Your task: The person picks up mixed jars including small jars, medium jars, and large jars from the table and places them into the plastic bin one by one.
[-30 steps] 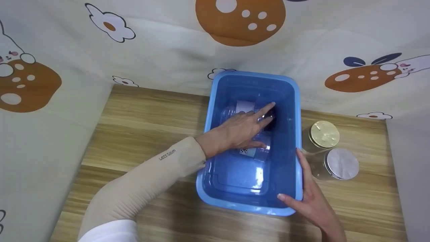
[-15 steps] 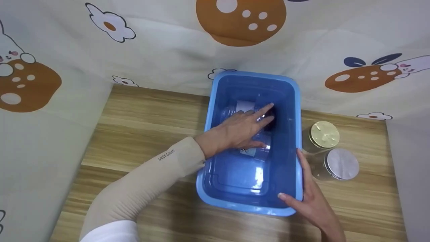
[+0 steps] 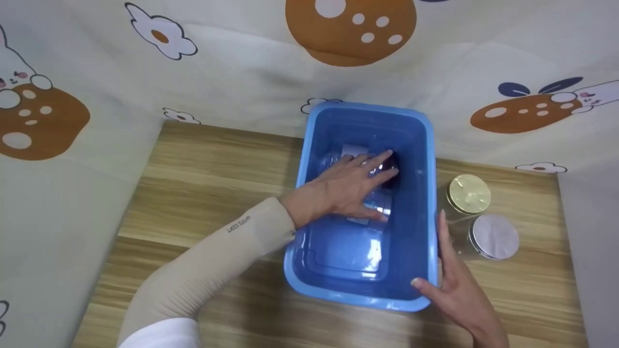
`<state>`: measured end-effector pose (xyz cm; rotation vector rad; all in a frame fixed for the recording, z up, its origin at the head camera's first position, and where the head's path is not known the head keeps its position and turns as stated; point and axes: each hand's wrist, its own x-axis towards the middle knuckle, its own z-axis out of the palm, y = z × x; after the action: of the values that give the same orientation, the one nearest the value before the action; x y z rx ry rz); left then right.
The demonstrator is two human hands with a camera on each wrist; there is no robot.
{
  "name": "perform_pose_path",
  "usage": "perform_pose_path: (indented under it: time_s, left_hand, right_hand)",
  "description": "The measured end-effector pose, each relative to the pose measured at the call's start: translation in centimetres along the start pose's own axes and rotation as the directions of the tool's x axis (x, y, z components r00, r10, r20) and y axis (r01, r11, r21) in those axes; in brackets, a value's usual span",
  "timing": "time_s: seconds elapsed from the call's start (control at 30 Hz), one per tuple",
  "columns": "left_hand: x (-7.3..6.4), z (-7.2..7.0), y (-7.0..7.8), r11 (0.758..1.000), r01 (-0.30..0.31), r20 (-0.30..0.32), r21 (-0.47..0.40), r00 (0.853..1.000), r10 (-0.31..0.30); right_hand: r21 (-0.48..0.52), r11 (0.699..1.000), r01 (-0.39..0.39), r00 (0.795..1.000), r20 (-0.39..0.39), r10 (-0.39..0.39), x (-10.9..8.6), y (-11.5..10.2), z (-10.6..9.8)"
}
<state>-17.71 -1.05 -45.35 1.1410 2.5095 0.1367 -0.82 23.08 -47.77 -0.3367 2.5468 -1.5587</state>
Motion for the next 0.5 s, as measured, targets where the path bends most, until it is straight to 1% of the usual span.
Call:
perform_pose_path:
  time_s: [0.17, 0.23, 0.3, 0.4, 0.5]
  left_hand:
    - [-0.5, -0.3, -0.3, 1.000, -0.001, -0.039, 0.013, 0.999, 0.001]
    - [-0.7, -0.4, -0.4, 1.000, 0.003, -0.059, 0.005, 0.998, -0.003]
    - [-0.9, -0.4, -0.6, 1.000, 0.008, -0.073, 0.000, 0.997, -0.008]
    - [-1.3, -0.7, -0.7, 1.000, 0.007, -0.095, -0.002, 0.995, -0.007]
    - [-1.7, -0.9, -0.8, 1.000, 0.005, -0.114, 0.006, 0.993, -0.004]
  right_hand:
    - [-0.033, 0.992, 0.122, 0.992, -0.012, -0.122, 0.7, -0.1, -0.9]
    - [-0.046, 0.988, 0.147, 0.989, -0.013, -0.147, 0.9, -0.3, -1.1]
    - [-0.070, 0.987, 0.142, 0.990, -0.009, -0.143, 1.0, -0.4, -1.2]
    - [-0.097, 0.990, 0.102, 0.995, 0.003, -0.102, 1.0, -0.4, -1.2]
    - [-0.107, 0.990, 0.090, 0.996, 0.009, -0.090, 0.9, -0.3, -1.2]
